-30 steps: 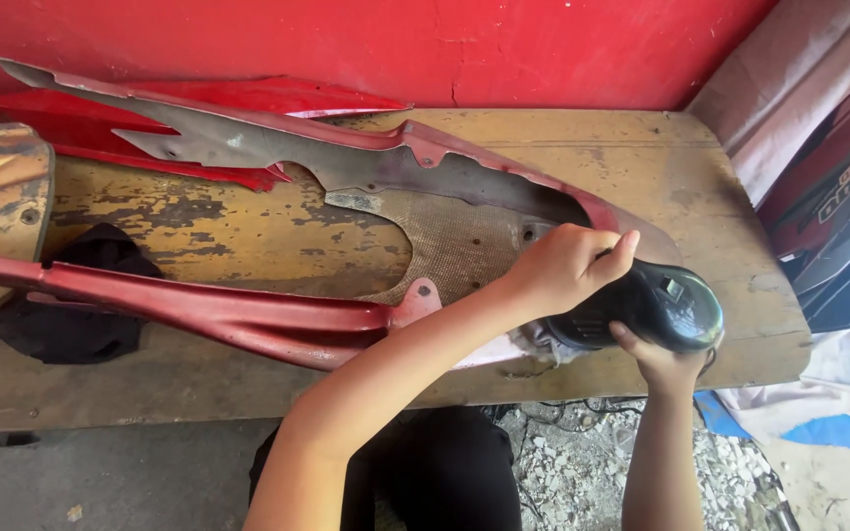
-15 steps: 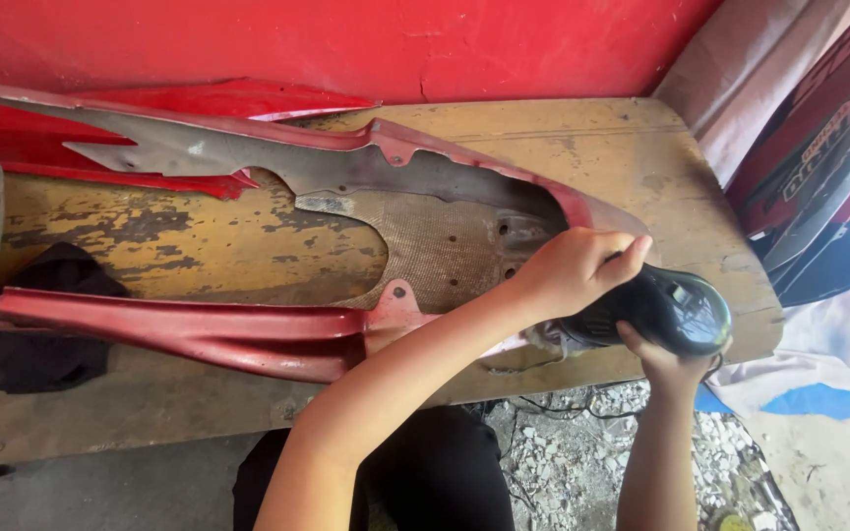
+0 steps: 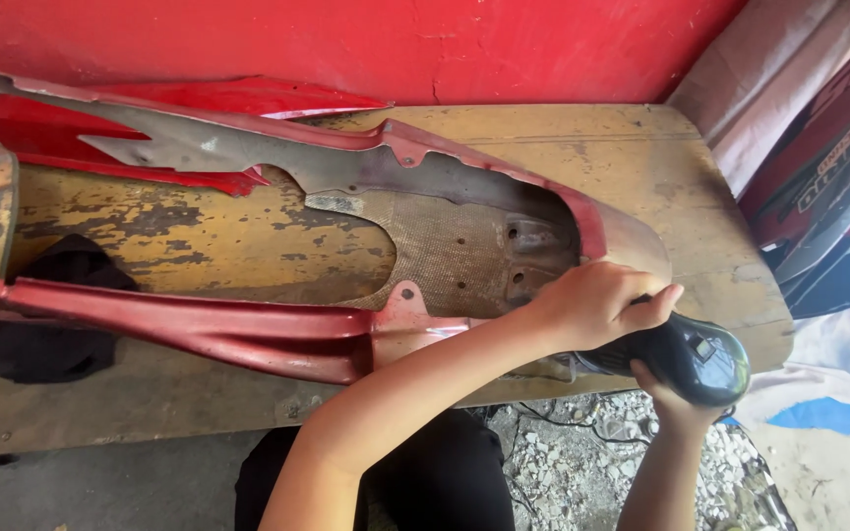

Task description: The person uses a handheld electric polisher with a buffing pad to polish a red motorcycle fairing. They move the tool across the surface, flip the part over to access the other side, and continue polishing.

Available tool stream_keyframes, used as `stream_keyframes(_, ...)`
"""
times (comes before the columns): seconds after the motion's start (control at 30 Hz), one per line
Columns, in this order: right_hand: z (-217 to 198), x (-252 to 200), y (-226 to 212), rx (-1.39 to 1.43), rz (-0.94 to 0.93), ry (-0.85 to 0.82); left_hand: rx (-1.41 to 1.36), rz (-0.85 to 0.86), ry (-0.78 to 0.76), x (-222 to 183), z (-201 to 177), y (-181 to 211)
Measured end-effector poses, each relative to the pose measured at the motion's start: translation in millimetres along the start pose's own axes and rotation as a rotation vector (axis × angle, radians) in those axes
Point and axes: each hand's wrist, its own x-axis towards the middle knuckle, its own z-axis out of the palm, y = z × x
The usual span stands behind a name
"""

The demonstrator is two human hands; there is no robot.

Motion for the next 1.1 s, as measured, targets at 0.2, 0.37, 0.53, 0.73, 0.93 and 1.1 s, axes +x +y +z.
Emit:
stream_keyframes(0.2, 2.0, 13.8, -4.0, -0.072, -0.112, 0.050, -0.028, 0.073, -0.010, 9.5, -0.7, -10.3)
stream_keyframes(0.37, -11.9, 14.4, -40.7, -0.212, -0.120, 0.112, -0.214, 0.153, -0.033, 9.5, 14.4, -11.2)
stream_keyframes(0.53, -44.3, 17.9, -68.1, -0.501, -0.160, 0.109, -0.333, 0.142, -0.038, 22.5, 76.8, -30.4)
stream_keyframes(0.73, -63.2, 15.4, -50.6, -0.475, -0.022, 0.071, -0.314, 0.023, 0.061, 26.1, 150.2, -82.9)
stream_keyframes(0.93, -56.3, 12.3, -33.0, -0.425, 0.024, 0.050, -0.247, -0.048, 0.101, 9.1, 154.9, -103.5)
stream_keyframes(1.1, -48.3, 19.0, -26.3, -0.358, 0.086, 0.056, -0.214, -0.135, 0.082, 12.9, 141.5, -102.4)
